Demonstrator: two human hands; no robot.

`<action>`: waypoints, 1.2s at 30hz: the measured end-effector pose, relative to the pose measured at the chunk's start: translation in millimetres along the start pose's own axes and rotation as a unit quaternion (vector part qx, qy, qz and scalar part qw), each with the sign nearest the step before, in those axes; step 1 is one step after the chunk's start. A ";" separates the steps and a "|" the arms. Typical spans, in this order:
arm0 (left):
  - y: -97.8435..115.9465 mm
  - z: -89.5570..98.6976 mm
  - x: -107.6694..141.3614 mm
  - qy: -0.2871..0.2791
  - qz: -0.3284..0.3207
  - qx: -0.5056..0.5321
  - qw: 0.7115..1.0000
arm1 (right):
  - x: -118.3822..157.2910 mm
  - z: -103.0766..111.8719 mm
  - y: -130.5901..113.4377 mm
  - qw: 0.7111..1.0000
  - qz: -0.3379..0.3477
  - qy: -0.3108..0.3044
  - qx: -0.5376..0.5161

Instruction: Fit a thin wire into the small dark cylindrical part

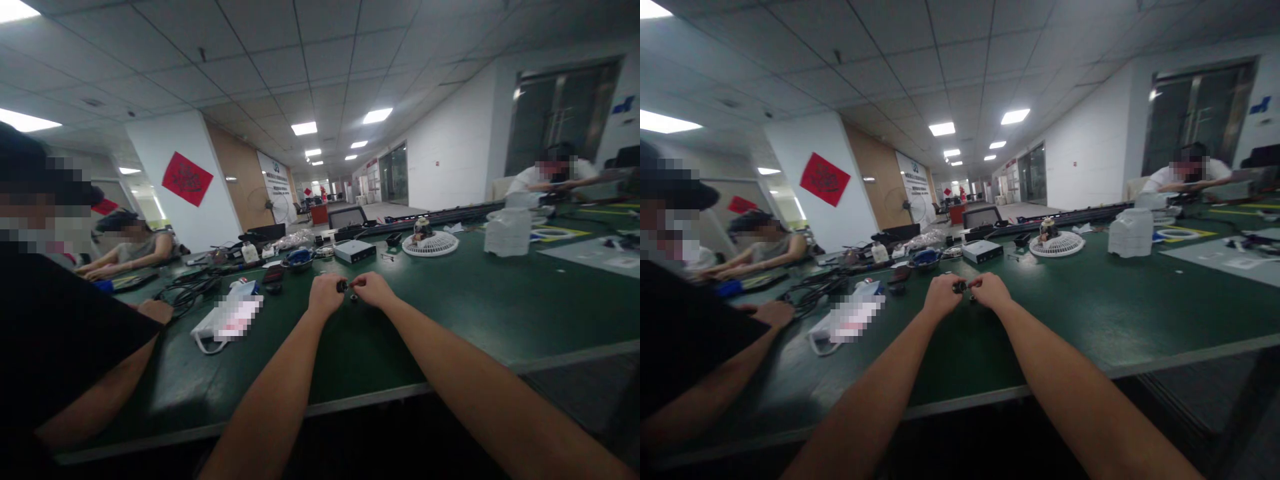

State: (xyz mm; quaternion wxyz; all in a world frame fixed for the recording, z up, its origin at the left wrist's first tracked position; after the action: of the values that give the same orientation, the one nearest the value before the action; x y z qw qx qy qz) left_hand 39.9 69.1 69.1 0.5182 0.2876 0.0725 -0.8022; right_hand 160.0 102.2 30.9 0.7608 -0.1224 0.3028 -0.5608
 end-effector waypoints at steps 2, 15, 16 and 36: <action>-0.5 0.3 -1.1 0.007 0.005 0.001 1.000 | 0.0 3.6 4.1 1.000 -0.020 0.016 0.016; -28.8 10.5 5.6 0.077 0.110 0.031 0.990 | -0.4 -7.6 1.0 0.997 -0.016 0.004 0.073; -30.9 9.9 6.4 0.077 0.120 0.035 0.989 | -0.2 -9.6 -0.6 0.997 -0.012 -0.001 0.074; -33.0 -11.1 5.2 0.007 0.119 0.052 0.991 | -11.4 -11.2 22.1 0.996 -0.054 0.037 -0.053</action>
State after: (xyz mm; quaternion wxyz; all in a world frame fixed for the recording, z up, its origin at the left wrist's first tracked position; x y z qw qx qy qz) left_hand 13.8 84.5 51.2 0.5941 0.3260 -0.0004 -0.7354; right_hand 168.4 122.1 14.2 0.7102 -0.1577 0.3531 -0.5883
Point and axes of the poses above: each hand's wrist, its own x-axis away from the middle knuckle, its own z-axis out of the back of the hand, y = z × x, the point moved 10 cm from there along -x, towards the middle knuckle, and after that the axes turned 7 degrees about x, right-handed, at the moved point
